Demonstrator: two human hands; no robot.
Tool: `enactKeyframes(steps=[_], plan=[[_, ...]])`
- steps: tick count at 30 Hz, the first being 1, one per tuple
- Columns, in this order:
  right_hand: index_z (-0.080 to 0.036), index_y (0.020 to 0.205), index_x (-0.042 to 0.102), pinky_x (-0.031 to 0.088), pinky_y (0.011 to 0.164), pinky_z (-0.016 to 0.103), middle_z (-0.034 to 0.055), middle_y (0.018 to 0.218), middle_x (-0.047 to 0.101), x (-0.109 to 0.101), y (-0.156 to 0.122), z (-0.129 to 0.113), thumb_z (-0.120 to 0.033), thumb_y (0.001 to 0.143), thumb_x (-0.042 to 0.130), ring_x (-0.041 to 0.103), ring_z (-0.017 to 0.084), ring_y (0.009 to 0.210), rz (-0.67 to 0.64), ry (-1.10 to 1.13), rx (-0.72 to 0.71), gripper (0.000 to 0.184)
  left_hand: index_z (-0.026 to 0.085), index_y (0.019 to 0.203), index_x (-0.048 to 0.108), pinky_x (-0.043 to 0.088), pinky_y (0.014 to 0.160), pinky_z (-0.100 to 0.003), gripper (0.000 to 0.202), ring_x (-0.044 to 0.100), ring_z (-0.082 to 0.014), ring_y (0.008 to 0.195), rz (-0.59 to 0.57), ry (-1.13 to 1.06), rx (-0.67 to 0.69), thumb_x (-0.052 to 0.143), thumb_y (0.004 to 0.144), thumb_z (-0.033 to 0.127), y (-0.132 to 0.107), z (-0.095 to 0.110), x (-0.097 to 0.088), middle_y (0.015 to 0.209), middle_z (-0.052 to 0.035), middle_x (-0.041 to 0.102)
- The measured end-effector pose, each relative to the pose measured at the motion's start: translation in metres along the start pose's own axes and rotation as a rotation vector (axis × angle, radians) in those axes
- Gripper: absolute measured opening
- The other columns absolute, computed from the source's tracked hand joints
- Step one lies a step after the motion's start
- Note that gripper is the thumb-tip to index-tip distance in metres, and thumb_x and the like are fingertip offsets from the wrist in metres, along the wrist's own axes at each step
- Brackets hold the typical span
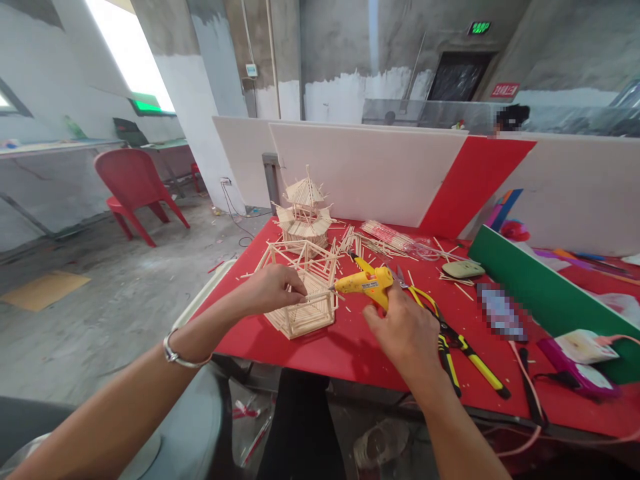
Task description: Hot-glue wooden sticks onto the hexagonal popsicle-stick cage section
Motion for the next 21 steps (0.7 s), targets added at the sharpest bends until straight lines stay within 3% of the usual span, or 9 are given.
enactKeyframes(steps=[12, 21], plan=[[-0.016, 0.122, 0.059, 0.04, 0.066, 0.029, 0.011, 0.093, 0.074, -0.0005, 0.0002, 0.0013, -0.031, 0.088, 0.055, 0.068, 0.023, 0.078, -0.008, -0.003, 0.014, 0.038, 0.019, 0.08, 0.079, 0.046, 0.065, -0.022, 0.012, 0.065, -0.0145, 0.076, 0.005, 0.0, 0.0, 0.07, 0.077, 0.025, -0.0007, -0.0003, -0.0011, 0.083, -0.0027, 0.073], [-0.017, 0.117, 0.061, 0.04, 0.067, 0.029, 0.0099, 0.089, 0.073, 0.0034, 0.0004, 0.007, -0.037, 0.087, 0.057, 0.068, 0.023, 0.079, -0.006, 0.034, 0.057, 0.037, 0.019, 0.08, 0.079, 0.045, 0.064, -0.022, 0.012, 0.065, -0.0141, 0.074, 0.012, 0.007, 0.01, 0.069, 0.077, 0.024, 0.0004, -0.0027, -0.0009, 0.082, -0.0024, 0.074]])
Point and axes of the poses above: each hand's wrist, its own y-axis towards the middle knuckle, its own x-axis out of the palm, z = x × y, the point moved 7 cm from there along y, towards the middle knuckle
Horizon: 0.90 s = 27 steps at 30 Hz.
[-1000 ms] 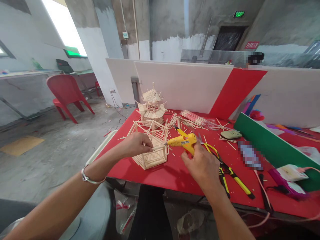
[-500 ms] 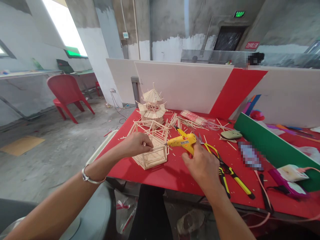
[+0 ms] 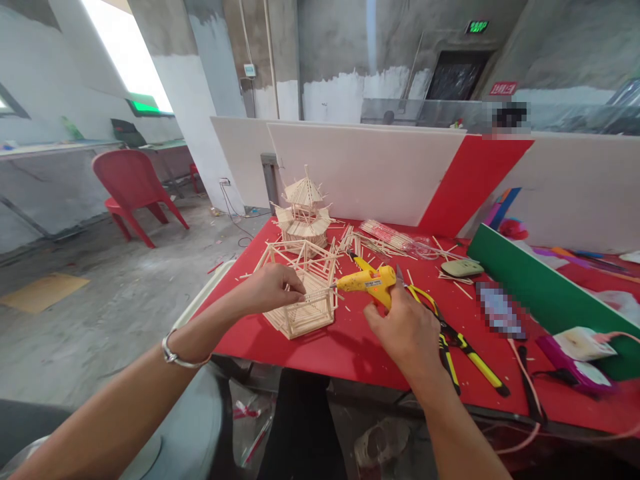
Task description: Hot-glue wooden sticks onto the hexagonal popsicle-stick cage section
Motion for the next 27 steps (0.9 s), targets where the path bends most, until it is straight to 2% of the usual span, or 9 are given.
enactKeyframes(steps=[11, 22, 27], plan=[[-0.019, 0.11, 0.061, 0.04, 0.066, 0.031, 0.0094, 0.09, 0.072, 0.0056, -0.0025, 0.007, -0.043, 0.088, 0.057, 0.069, 0.025, 0.082, -0.013, 0.087, 0.022, 0.033, 0.019, 0.083, 0.079, 0.044, 0.062, -0.021, 0.014, 0.063, -0.0127, 0.071, -0.001, 0.013, 0.02, 0.068, 0.078, 0.026, 0.0004, -0.0004, -0.0001, 0.082, -0.0026, 0.074], [-0.018, 0.115, 0.061, 0.037, 0.065, 0.029, 0.0078, 0.089, 0.072, 0.0049, -0.0059, -0.0003, -0.034, 0.088, 0.055, 0.067, 0.022, 0.078, -0.017, 0.074, -0.026, 0.032, 0.019, 0.083, 0.079, 0.043, 0.063, -0.022, 0.014, 0.061, -0.0121, 0.069, 0.005, 0.017, 0.009, 0.068, 0.078, 0.025, 0.0003, -0.0031, 0.0008, 0.081, -0.0019, 0.074], [-0.018, 0.113, 0.061, 0.037, 0.065, 0.031, 0.0083, 0.088, 0.072, 0.0039, -0.0021, 0.0034, -0.037, 0.089, 0.053, 0.067, 0.023, 0.076, 0.029, 0.053, 0.021, 0.032, 0.019, 0.083, 0.079, 0.043, 0.063, -0.021, 0.013, 0.062, -0.0129, 0.072, -0.001, -0.001, 0.009, 0.068, 0.078, 0.024, -0.0005, -0.0029, 0.0013, 0.082, -0.0026, 0.074]])
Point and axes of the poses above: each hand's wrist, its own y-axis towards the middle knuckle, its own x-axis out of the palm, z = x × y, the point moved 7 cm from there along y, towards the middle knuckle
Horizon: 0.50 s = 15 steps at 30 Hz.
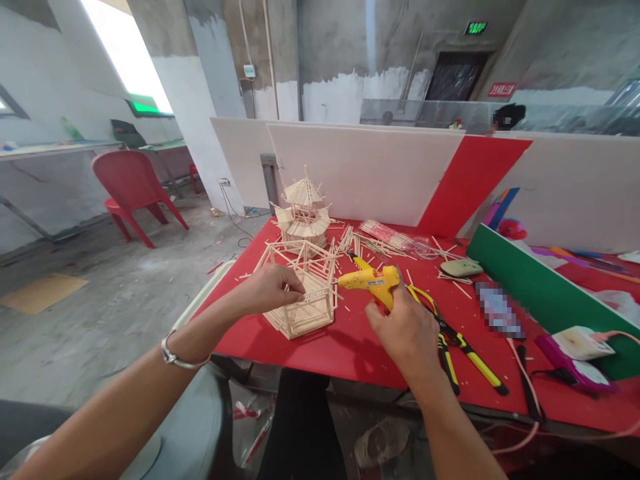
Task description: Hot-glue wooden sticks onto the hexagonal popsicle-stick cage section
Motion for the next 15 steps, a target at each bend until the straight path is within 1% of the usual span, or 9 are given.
enactKeyframes(steps=[3, 7, 15], plan=[[-0.018, 0.116, 0.061, 0.038, 0.066, 0.03, 0.0083, 0.089, 0.073, -0.0001, 0.0041, -0.0052, -0.036, 0.089, 0.054, 0.067, 0.023, 0.079, -0.011, 0.005, -0.027, 0.033, 0.019, 0.083, 0.079, 0.043, 0.062, -0.021, 0.014, 0.062, -0.0129, 0.071, 0.005, 0.0, 0.006, 0.067, 0.078, 0.025, -0.0006, 0.0012, -0.0005, 0.082, -0.0026, 0.074], [-0.018, 0.114, 0.063, 0.039, 0.067, 0.029, 0.0084, 0.088, 0.072, 0.0001, 0.0072, -0.01, -0.034, 0.087, 0.055, 0.067, 0.022, 0.081, -0.043, 0.007, -0.038, 0.033, 0.019, 0.082, 0.079, 0.044, 0.063, -0.021, 0.015, 0.063, -0.0131, 0.072, 0.012, -0.004, 0.006, 0.066, 0.078, 0.025, -0.0012, 0.0025, -0.0014, 0.083, -0.0026, 0.074], [-0.017, 0.116, 0.062, 0.039, 0.067, 0.029, 0.0085, 0.089, 0.072, 0.0031, 0.0024, -0.0022, -0.036, 0.088, 0.056, 0.067, 0.022, 0.08, -0.035, 0.008, -0.021, 0.035, 0.019, 0.082, 0.079, 0.044, 0.064, -0.021, 0.014, 0.064, -0.0134, 0.073, 0.008, -0.007, 0.006, 0.067, 0.077, 0.024, -0.0006, 0.0014, -0.0007, 0.082, -0.0026, 0.074]])
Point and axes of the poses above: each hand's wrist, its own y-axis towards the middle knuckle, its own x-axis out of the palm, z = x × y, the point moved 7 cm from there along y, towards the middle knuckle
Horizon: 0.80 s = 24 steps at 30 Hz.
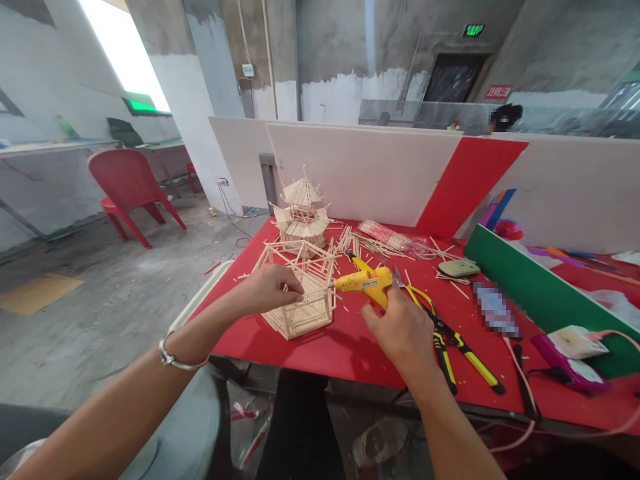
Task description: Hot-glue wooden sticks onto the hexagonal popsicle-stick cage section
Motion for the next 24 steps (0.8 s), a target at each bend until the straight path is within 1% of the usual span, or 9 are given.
enactKeyframes(steps=[4, 10, 13, 18, 24], plan=[[-0.018, 0.115, 0.061, 0.037, 0.065, 0.03, 0.0075, 0.088, 0.072, 0.0002, -0.0023, 0.0012, -0.037, 0.088, 0.056, 0.068, 0.023, 0.079, 0.011, -0.005, -0.001, 0.033, 0.018, 0.083, 0.079, 0.044, 0.063, -0.021, 0.015, 0.064, -0.013, 0.073, 0.001, 0.005, -0.001, 0.066, 0.078, 0.024, 0.0, -0.0009, 0.0006, 0.082, -0.0026, 0.074], [-0.018, 0.112, 0.062, 0.036, 0.063, 0.03, 0.0074, 0.085, 0.072, -0.0055, -0.0071, -0.0002, -0.037, 0.088, 0.055, 0.068, 0.024, 0.076, 0.035, 0.003, -0.004, 0.031, 0.018, 0.083, 0.079, 0.043, 0.063, -0.022, 0.014, 0.063, -0.0128, 0.072, -0.002, 0.02, -0.019, 0.067, 0.078, 0.023, -0.0004, 0.0003, -0.0002, 0.083, -0.0025, 0.074], [-0.019, 0.113, 0.062, 0.036, 0.063, 0.03, 0.0072, 0.086, 0.072, -0.0056, -0.0092, -0.0013, -0.037, 0.088, 0.055, 0.067, 0.023, 0.076, 0.036, 0.009, -0.005, 0.031, 0.018, 0.084, 0.079, 0.043, 0.063, -0.022, 0.014, 0.063, -0.0126, 0.072, -0.005, 0.028, -0.016, 0.067, 0.078, 0.021, -0.0006, 0.0017, -0.0004, 0.083, -0.0025, 0.074], [-0.018, 0.116, 0.062, 0.037, 0.065, 0.028, 0.0079, 0.091, 0.071, -0.0045, -0.0102, -0.0045, -0.035, 0.088, 0.057, 0.066, 0.021, 0.079, 0.038, 0.018, -0.026, 0.033, 0.017, 0.084, 0.079, 0.043, 0.063, -0.022, 0.014, 0.062, -0.0121, 0.071, 0.001, 0.017, -0.021, 0.067, 0.078, 0.02, -0.0014, 0.002, -0.0005, 0.082, -0.0022, 0.073], [-0.017, 0.118, 0.063, 0.036, 0.065, 0.028, 0.0086, 0.09, 0.071, -0.0064, -0.0086, -0.0032, -0.034, 0.089, 0.056, 0.065, 0.021, 0.076, 0.04, 0.012, -0.003, 0.035, 0.018, 0.082, 0.079, 0.043, 0.063, -0.022, 0.014, 0.062, -0.0127, 0.072, 0.009, 0.003, -0.011, 0.066, 0.078, 0.021, -0.0011, 0.0011, -0.0013, 0.081, -0.0019, 0.074]])
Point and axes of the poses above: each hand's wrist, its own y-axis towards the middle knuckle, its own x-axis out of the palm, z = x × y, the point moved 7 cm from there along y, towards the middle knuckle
